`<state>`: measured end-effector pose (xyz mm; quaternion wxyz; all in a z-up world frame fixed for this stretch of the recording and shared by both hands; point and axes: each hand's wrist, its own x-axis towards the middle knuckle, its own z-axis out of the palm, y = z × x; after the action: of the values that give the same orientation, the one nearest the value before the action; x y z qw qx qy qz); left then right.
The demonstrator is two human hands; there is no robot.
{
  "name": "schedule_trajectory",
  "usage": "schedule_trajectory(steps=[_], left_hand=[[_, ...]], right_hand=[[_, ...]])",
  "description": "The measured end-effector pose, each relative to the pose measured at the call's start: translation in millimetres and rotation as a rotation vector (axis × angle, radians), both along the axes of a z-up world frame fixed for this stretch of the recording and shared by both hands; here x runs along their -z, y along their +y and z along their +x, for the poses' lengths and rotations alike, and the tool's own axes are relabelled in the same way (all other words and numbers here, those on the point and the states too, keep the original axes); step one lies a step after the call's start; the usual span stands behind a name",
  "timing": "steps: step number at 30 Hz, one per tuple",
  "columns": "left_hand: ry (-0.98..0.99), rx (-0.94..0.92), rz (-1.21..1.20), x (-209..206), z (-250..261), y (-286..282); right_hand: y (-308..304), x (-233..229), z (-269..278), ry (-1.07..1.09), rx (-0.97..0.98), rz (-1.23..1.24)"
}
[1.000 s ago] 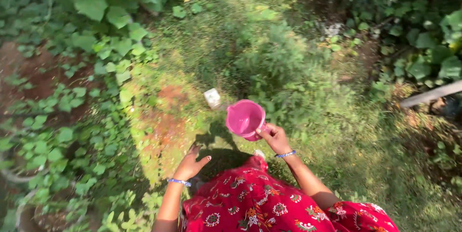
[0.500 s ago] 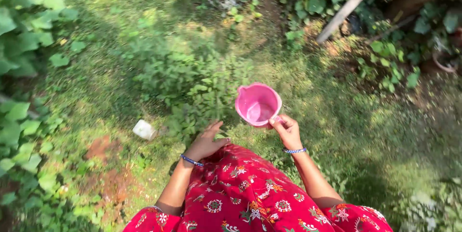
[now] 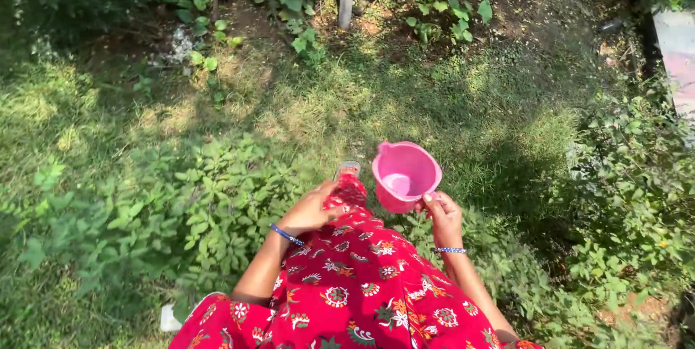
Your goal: Watering several potted and ground-planted greenery using a small pink mug and a bucket of water in an outdoor garden area.
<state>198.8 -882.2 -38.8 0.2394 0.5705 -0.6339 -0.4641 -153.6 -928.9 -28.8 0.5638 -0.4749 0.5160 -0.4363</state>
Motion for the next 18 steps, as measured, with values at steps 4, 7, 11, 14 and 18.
schedule_trajectory(steps=[4,7,11,14,18], left_hand=[[0.095,0.082,0.075,-28,-16,-81],[0.032,0.106,0.066,28,-17,-152],[0.015,0.131,-0.045,56,-28,-236],[0.032,0.121,0.026,61,-55,-298],[-0.075,0.367,0.189,68,-109,-383]], right_hand=[[-78,-7,-9,0.02,0.072,-0.015],[-152,-17,-9,0.049,0.08,-0.127],[-210,-8,-35,0.084,0.074,-0.114],[-226,-6,-67,0.102,0.085,-0.11],[-230,6,-114,0.181,0.39,-0.012]])
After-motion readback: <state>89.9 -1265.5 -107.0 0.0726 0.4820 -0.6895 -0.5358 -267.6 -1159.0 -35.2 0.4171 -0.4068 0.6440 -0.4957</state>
